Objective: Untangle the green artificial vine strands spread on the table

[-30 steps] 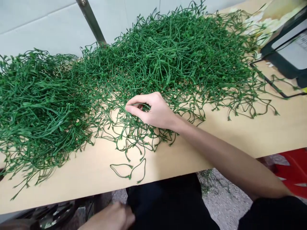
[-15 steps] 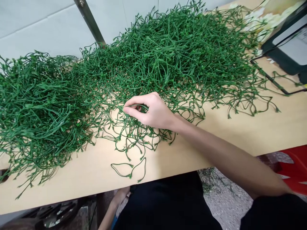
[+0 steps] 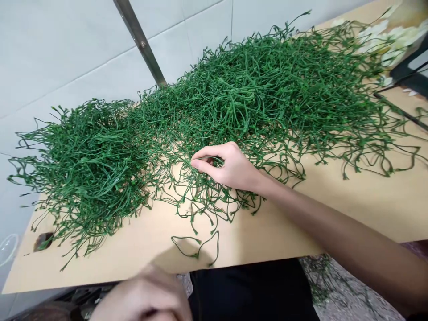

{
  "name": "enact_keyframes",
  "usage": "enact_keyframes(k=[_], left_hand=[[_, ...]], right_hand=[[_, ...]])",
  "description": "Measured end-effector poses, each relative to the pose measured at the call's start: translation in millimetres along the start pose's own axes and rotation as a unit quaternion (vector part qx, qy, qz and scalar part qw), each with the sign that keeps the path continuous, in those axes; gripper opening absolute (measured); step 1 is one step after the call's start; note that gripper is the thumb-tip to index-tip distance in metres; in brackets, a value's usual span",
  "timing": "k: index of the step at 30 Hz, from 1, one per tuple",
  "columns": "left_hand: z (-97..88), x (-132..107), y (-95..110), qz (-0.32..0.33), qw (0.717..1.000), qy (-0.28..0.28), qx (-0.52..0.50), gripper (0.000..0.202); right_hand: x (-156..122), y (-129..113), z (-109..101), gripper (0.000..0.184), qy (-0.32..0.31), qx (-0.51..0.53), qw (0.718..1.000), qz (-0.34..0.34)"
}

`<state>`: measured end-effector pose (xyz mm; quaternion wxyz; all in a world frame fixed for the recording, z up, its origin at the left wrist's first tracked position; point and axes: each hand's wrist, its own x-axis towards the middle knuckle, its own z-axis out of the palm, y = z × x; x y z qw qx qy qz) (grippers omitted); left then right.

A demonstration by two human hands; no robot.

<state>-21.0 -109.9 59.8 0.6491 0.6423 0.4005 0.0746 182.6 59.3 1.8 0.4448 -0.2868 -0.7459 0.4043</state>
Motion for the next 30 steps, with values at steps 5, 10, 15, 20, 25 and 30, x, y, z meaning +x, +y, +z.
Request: enact_keyframes(k=[5,10,15,20,25,30], left_hand=[[-54.3,48.3,-4.4,0.155,0.907,0.353,-0.168,0.023],[-81.7,115.3,-5.4,0.137,0.886,0.429,-0.11,0.028],[-87.9,136.2,-15.0,0.159,0.877,0.403,-0.206,0.029],[-82.1,133.5,-26.4,0.166,0.862,0.421,-0.227,0.027],[-76.3,133.0,-28.7,0.178,0.877,0.404,-0.191,0.029],[-76.9,133.2,-32.4,0.203,0.875,0.426,-0.103,0.027]], right_hand=[[0.4,-3.4,-1.4,0.017,-0.001,0.027,0.999,0.034],[0.7,-1.8,1.4,0.019,0.017,0.053,0.997,0.045],[0.3,1.8,3.9,0.016,0.055,-0.004,0.998,0.028],[-2.4,-1.3,4.0,0.019,0.035,-0.043,0.997,-0.052],[-4.8,1.4,8.3,0.007,0.008,-0.103,0.993,-0.064],[-7.4,5.1,12.1,0.005,0.011,-0.144,0.989,-0.039]])
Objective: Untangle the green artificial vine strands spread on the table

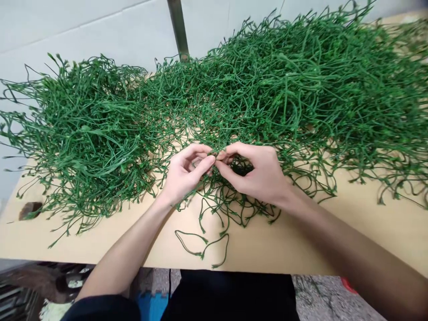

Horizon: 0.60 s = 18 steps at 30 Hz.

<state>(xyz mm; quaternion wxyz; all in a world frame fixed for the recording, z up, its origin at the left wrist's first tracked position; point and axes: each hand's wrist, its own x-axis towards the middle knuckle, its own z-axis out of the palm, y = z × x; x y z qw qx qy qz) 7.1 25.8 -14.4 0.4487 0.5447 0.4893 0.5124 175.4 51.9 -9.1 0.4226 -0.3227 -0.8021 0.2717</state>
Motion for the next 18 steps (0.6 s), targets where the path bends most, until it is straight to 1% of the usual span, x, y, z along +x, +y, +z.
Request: enact_keyframes(k=[2,4,9,14,18], left_hand=[[-0.1,-0.8,-1.0,0.019,1.0,-0.009,0.019,0.026],[0.3,-2.4,-1.4,0.031,0.999,-0.015,0.039,0.024],[-0.2,-8.2,-2.5,0.037,0.995,-0.019,0.089,0.024],[-1.9,-9.6,-3.2,0.036,0.994,-0.063,0.079,0.019],[-2.4,-8.7,-3.0,0.03,0.994,-0.073,0.069,0.016]], right_hand=[[-0.7,0.0,0.2,0.006,0.011,-0.011,1.0,0.001],[-1.1,-0.1,0.2,0.008,0.01,-0.016,1.0,-0.007],[-1.9,-0.8,-0.9,0.008,0.002,-0.014,1.0,-0.021],[-2.7,0.3,-2.6,0.01,-0.025,-0.018,0.999,-0.044],[-3.3,3.0,-3.1,0.011,-0.022,-0.035,0.997,-0.069]])
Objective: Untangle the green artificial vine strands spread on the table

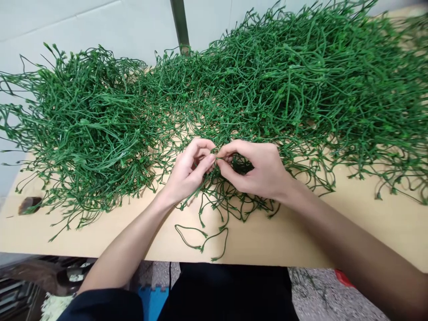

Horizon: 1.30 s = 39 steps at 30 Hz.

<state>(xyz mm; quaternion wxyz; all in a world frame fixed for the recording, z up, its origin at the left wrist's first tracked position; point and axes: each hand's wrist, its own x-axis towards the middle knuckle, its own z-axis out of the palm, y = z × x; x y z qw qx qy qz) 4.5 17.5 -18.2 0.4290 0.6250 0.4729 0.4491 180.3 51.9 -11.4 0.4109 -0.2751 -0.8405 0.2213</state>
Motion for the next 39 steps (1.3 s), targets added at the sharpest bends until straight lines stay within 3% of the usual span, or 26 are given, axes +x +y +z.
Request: enact_keyframes(k=[10,14,19,31,34,39], left_hand=[[2.5,-2.3,3.5,0.012,0.999,-0.013,0.052,0.008],[5.4,-3.0,4.6,0.033,0.998,-0.019,0.042,0.01],[9.7,-4.6,1.7,0.078,0.997,-0.003,0.02,0.015],[18.3,-6.1,-1.4,0.116,0.993,0.02,-0.015,0.028],[17.5,-6.9,-0.5,0.101,0.994,0.039,-0.002,0.026],[11.5,-4.3,4.5,0.046,0.996,0.07,0.015,0.018]], right_hand=[[4.3,8.2,-8.5,0.011,-0.043,-0.042,0.995,-0.083],[3.3,5.6,-4.2,0.004,-0.022,-0.026,0.999,-0.01],[2.8,-0.8,-2.2,0.019,-0.068,0.074,0.989,0.11],[4.5,-5.5,0.4,0.027,-0.032,0.156,0.984,0.073],[5.3,-3.9,-0.2,0.028,-0.028,0.157,0.986,0.054],[5.0,-4.2,-2.8,0.021,-0.022,0.076,0.993,0.093]])
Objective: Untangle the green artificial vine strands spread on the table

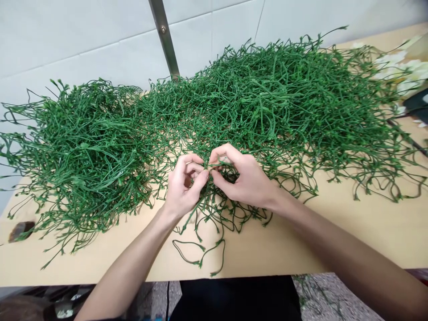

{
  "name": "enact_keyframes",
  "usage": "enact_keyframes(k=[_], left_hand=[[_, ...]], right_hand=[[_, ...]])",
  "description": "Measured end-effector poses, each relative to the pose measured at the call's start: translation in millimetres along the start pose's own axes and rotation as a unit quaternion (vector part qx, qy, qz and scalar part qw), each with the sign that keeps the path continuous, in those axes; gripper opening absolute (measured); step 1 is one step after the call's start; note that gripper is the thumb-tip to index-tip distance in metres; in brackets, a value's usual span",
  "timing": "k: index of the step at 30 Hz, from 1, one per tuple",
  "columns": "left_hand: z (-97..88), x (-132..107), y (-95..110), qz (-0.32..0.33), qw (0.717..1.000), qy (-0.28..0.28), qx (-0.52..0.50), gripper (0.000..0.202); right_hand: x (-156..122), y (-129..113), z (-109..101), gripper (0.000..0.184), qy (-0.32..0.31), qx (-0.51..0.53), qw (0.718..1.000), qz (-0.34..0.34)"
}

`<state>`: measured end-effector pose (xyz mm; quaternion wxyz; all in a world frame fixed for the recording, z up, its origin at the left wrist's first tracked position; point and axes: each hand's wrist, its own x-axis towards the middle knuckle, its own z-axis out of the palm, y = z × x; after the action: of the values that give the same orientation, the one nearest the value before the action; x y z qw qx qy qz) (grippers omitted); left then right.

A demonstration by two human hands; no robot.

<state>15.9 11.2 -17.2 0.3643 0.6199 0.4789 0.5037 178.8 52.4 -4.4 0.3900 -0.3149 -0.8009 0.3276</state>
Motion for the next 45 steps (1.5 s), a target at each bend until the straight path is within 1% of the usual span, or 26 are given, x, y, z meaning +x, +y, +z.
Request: enact_keyframes(k=[3,6,9,11,14,16,18,20,24,27,29,32,35,39,45], left_hand=[[-1.8,3.2,-0.3,-0.04,0.999,0.006,0.031,0.016],[-4.0,5.5,-4.0,-0.073,0.996,0.012,0.042,0.019],[-7.6,6.7,-6.1,-0.077,0.994,-0.011,0.072,0.023],[-9.6,7.2,-4.5,-0.079,0.992,-0.031,0.094,0.027],[-9.7,7.7,0.8,-0.058,0.99,-0.038,0.126,0.031],[-7.9,7.5,4.3,-0.017,0.986,-0.032,0.16,0.027],[-5.8,7.0,6.3,0.032,0.982,-0.031,0.186,0.023],[-4.6,6.7,6.6,0.056,0.98,-0.032,0.19,0.023],[-6.4,7.5,5.0,0.027,0.982,-0.047,0.178,0.036],[-7.5,8.1,3.4,0.041,0.98,-0.062,0.183,0.039],[-6.8,7.7,2.3,0.062,0.977,-0.063,0.193,0.036],[-4.0,5.8,1.0,0.091,0.973,-0.063,0.203,0.032],[-1.6,4.1,1.3,0.102,0.972,-0.073,0.196,0.03],[-1.1,4.2,3.1,0.095,0.976,-0.082,0.179,0.03],[-1.0,5.9,2.6,0.058,0.984,-0.074,0.151,0.029]], right_hand=[[-1.8,0.4,1.9,0.028,0.003,-0.019,1.0,0.008],[-2.5,1.3,5.0,0.027,0.014,0.002,1.0,0.003],[-2.1,2.2,6.4,0.023,0.027,0.024,0.999,0.007],[-1.7,2.7,6.1,0.026,0.024,0.04,0.999,0.016],[-1.7,2.5,4.5,0.041,0.021,0.065,0.997,0.041],[-2.1,1.8,3.5,0.051,0.011,0.071,0.996,0.058],[-2.8,1.0,3.0,0.055,-0.004,0.063,0.996,0.062],[-3.8,0.5,3.1,0.054,-0.008,0.053,0.997,0.055],[-5.6,0.3,3.4,0.053,-0.011,0.049,0.998,0.029],[-6.0,-1.2,3.8,0.053,-0.02,0.045,0.999,0.021],[-5.9,-3.6,5.0,0.051,-0.014,0.038,0.999,0.029],[-6.1,-8.9,8.9,0.046,0.015,0.021,0.998,0.062],[-7.2,-12.7,13.6,0.04,0.045,0.015,0.996,0.082],[-8.2,-13.3,15.9,0.034,0.049,0.023,0.996,0.074],[-8.1,-12.8,13.0,0.034,0.033,0.024,0.997,0.058]])
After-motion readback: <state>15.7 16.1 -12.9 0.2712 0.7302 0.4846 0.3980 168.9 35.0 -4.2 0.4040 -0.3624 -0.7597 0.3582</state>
